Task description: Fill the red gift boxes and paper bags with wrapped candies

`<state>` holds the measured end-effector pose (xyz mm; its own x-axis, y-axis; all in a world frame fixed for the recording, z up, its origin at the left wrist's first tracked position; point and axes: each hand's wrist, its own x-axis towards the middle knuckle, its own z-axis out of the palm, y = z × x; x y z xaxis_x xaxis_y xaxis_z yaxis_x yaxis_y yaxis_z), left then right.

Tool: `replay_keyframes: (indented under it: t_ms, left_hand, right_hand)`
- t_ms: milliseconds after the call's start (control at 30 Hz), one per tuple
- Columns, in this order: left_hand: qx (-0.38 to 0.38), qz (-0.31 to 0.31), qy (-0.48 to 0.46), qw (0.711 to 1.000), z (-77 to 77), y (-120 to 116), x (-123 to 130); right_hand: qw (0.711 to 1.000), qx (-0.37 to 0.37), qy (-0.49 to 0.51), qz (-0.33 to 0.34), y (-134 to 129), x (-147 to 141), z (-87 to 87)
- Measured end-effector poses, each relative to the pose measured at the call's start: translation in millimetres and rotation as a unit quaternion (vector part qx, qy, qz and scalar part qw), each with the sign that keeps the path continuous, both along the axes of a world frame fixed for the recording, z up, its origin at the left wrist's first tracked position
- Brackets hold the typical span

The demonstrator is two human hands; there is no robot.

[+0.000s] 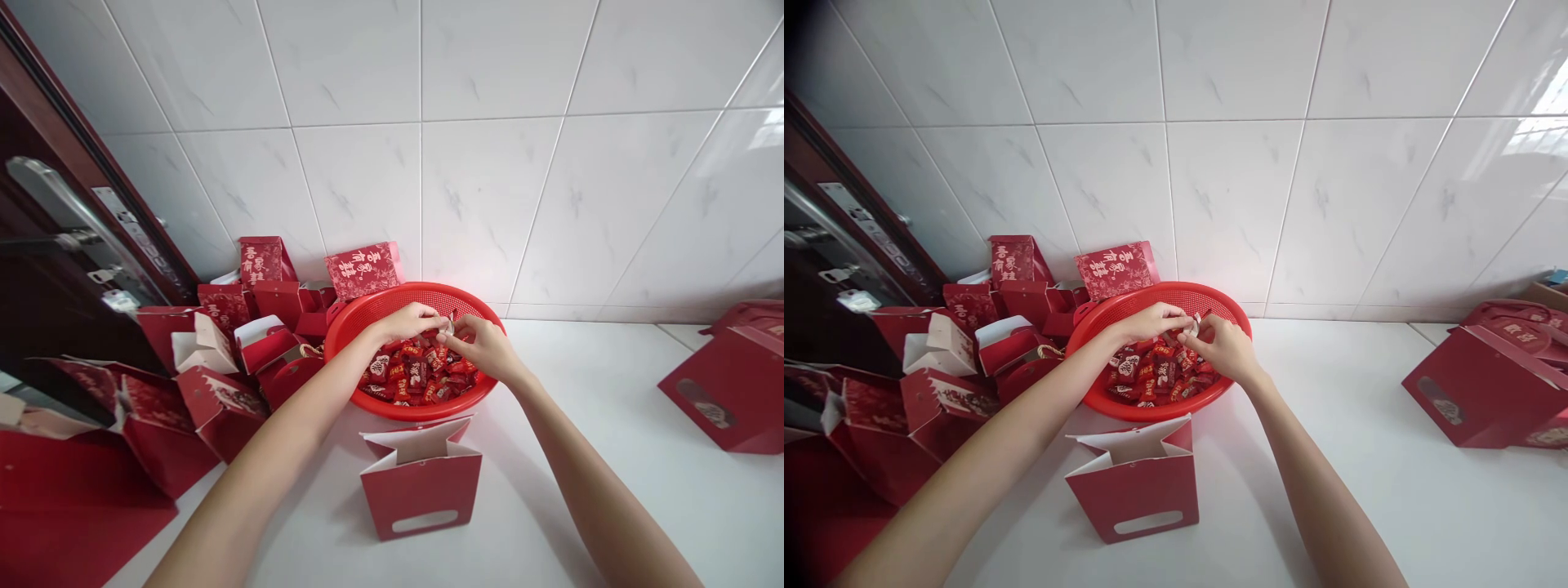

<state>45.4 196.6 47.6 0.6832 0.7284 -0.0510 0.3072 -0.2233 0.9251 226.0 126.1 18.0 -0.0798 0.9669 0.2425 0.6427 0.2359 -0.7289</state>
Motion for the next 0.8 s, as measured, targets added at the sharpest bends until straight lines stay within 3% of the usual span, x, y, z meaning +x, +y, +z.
replay_keyframes:
  t_ms: [133,400,633,800]
  left_hand:
    - [-0.039,0.009,-0.021,0.999,1.3,0,2]
    - [-0.018,0.045,-0.048,0.998,0.8,0,0]
    - [0.036,0.0,-0.075,0.997,3.3,1,1]
    - [-0.018,0.037,-0.085,0.996,4.7,3,-1]
  right_hand:
    - [1.0,0.007,0.006,0.013,2,1,-1.7]
    - [0.974,-0.018,0.206,0.09,4,6,-3.5]
    - [0.956,-0.048,0.252,0.142,-1,9,3.6]
    - [0.951,-0.049,0.273,0.139,-2,8,5.5]
